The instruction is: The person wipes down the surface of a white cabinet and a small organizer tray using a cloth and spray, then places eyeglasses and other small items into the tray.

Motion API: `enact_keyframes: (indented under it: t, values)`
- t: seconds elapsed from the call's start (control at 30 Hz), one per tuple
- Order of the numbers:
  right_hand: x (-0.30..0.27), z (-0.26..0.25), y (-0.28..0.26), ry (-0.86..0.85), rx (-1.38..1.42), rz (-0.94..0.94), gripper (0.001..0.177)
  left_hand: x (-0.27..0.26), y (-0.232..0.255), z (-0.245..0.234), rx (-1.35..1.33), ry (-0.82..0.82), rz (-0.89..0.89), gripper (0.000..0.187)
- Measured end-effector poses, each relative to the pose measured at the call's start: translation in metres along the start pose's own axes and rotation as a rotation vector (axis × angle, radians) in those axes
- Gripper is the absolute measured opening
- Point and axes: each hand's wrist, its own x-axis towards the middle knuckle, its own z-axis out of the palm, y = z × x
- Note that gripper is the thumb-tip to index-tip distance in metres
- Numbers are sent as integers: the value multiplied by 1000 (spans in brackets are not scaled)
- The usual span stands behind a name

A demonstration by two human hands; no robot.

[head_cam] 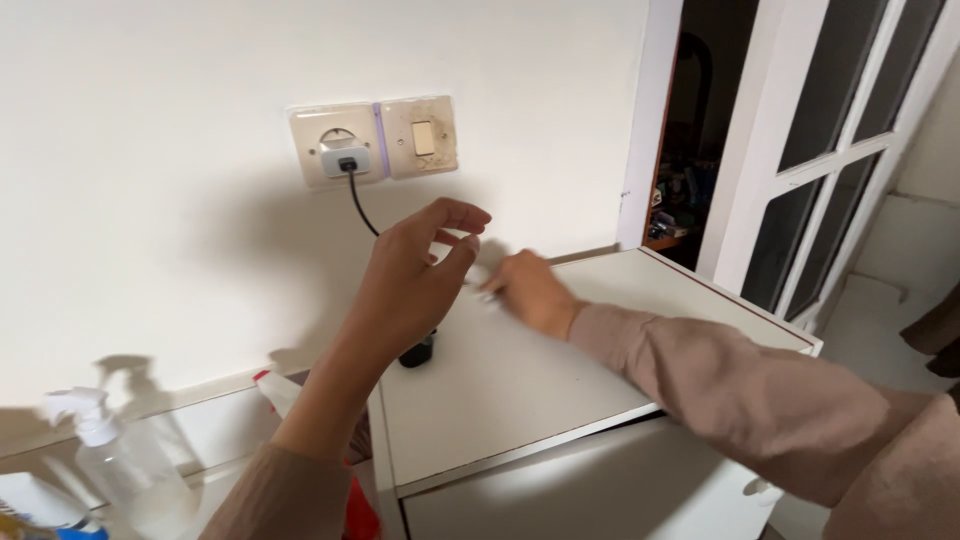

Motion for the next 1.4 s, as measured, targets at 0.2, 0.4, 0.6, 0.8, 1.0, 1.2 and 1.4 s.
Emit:
enact_keyframes:
  t: [0.2, 0.4, 0.6, 0.8, 1.0, 1.2, 1.4]
  values:
    - [-72, -48, -31, -111, 119, -251, 31, 19, -8, 30, -48, -15, 23, 24]
    - [-87, -99, 87, -182, -204, 318, 42, 19, -23, 52, -37, -22, 25, 21]
    - [-22, -45, 112, -141, -508, 339, 13, 13, -29, 65, 1, -31, -5, 21]
    - [-39, -28, 16, -118, -41, -107, 32, 12, -27, 62, 217, -38, 29, 21]
    - [-56, -75, 99, -213, -130, -91, 42, 9, -8, 56, 275, -115, 49, 21]
    - [-53, -143, 208, -220, -412, 239, 26, -3, 26, 52, 297, -323, 35, 22]
    - [-53, -114, 199, -190, -161, 171, 30, -7, 48, 56, 296, -368, -87, 28]
